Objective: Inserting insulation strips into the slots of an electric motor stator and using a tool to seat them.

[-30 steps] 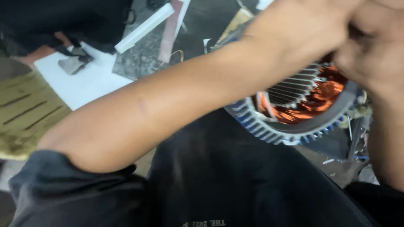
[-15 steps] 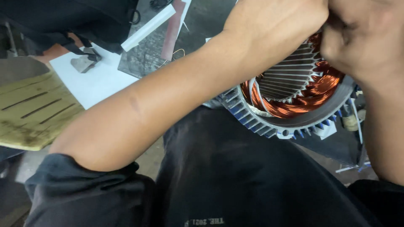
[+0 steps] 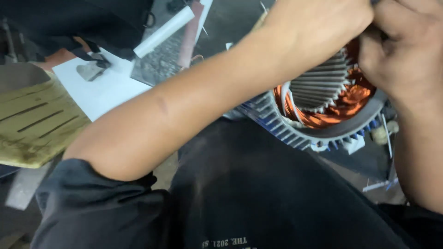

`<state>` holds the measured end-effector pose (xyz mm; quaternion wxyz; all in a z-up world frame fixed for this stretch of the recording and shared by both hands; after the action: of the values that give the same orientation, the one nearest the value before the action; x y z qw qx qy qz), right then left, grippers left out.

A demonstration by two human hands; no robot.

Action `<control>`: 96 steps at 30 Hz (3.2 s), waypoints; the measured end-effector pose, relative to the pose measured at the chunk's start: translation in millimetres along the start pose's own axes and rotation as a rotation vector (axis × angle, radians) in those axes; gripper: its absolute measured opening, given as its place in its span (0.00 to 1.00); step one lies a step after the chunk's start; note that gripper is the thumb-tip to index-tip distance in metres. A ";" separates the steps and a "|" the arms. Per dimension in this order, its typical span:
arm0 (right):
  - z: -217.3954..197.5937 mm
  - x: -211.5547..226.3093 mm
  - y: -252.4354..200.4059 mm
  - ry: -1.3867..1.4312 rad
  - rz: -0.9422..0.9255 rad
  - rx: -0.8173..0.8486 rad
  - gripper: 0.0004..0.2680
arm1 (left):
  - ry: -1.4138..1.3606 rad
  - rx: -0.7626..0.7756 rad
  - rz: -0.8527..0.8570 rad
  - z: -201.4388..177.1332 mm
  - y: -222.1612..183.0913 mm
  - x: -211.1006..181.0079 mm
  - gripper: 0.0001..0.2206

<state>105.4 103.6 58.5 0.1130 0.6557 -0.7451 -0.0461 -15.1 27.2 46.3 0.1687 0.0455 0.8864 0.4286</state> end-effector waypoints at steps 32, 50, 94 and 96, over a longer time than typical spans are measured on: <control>10.3 -11.2 17.3 -0.070 -0.051 -0.149 0.04 | 0.067 0.298 -0.047 -17.1 8.9 -6.1 0.04; -19.1 -13.6 61.1 0.272 0.449 -0.015 0.08 | -0.996 0.201 -0.871 -56.8 -58.6 124.1 0.09; 27.5 -91.0 -158.3 0.568 0.957 -0.345 0.08 | 0.048 0.517 -0.248 -75.3 0.7 -26.9 0.27; 52.0 -85.1 -206.3 0.598 1.082 -0.273 0.07 | 0.073 0.551 -0.219 -67.1 2.7 -32.6 0.30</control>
<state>302.7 155.5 -45.9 0.4062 0.1505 -0.8948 0.1079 -7.4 -28.4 95.5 0.1632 -0.0217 0.9745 0.1525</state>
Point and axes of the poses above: each hand's wrist, its own y-axis towards the middle knuckle, its own z-axis out of the palm, x = y × z, the point moved 6 cm from there along y, towards the middle knuckle, and after that the axes turned 10 degrees about -y, right-handed, at the moved point
